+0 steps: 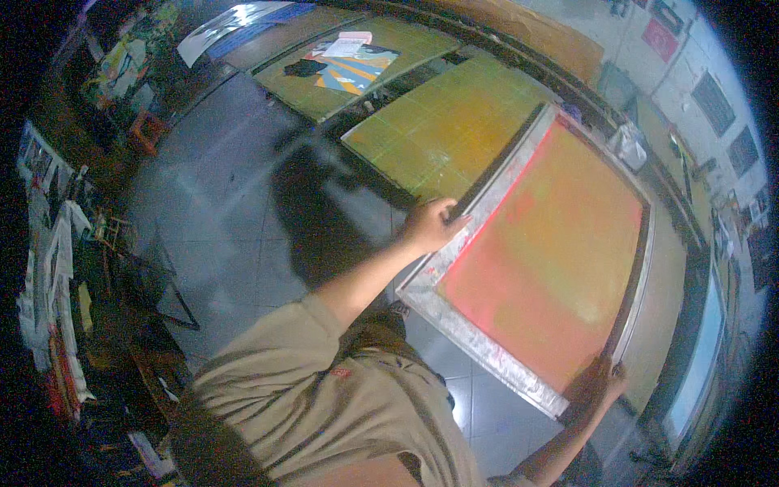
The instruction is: The person moves a screen printing frame to a workbench, wipes it with a cloth, cuts a strip of tape, and applies it to the frame edges. The person also handles a t-shirt and uses scissors to cut tape.
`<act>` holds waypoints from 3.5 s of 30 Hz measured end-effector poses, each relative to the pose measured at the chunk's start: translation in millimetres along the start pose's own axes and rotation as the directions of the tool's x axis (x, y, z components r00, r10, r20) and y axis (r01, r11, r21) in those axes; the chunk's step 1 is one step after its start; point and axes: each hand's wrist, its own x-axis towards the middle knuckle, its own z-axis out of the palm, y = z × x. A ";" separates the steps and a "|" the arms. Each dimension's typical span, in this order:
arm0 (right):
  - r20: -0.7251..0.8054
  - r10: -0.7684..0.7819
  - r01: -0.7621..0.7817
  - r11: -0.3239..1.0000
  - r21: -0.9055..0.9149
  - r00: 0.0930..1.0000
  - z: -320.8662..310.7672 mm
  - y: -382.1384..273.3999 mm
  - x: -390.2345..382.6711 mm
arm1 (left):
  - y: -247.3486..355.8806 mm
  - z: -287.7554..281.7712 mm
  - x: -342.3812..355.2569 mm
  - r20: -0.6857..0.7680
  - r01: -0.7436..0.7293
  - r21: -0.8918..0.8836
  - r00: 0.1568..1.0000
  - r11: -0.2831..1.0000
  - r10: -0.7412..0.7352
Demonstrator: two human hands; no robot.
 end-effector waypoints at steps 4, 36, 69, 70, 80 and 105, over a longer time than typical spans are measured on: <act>-0.041 -0.009 0.014 0.992 0.125 0.999 2.5 -22.1 -14.8 | -42.9 -54.5 -17.6 -0.238 0.041 -0.153 0.968 0.987 -0.077; 0.064 -0.259 0.235 0.937 0.258 0.964 71.5 -225.8 -87.9 | -144.2 -349.8 263.2 0.323 0.200 -0.345 0.943 0.917 -0.084; 0.018 -0.092 0.017 0.370 0.929 0.996 -7.5 -201.7 -270.5 | 131.2 -137.0 -132.9 0.866 0.372 -0.464 0.383 0.804 0.322; 0.052 -0.129 -0.008 0.320 0.948 0.990 -5.2 -200.5 -268.5 | 129.9 -134.2 -135.7 0.839 0.327 -0.498 0.417 0.803 0.350; 0.307 -0.062 -0.297 0.126 0.946 0.950 8.4 -209.2 -259.9 | 122.3 -123.7 -137.8 0.761 0.471 -0.604 0.581 0.643 0.289; 0.430 -0.180 -0.464 -0.254 0.849 0.885 24.5 -173.5 -235.3 | 99.0 -108.0 -79.7 0.774 0.140 -0.373 0.593 0.917 0.224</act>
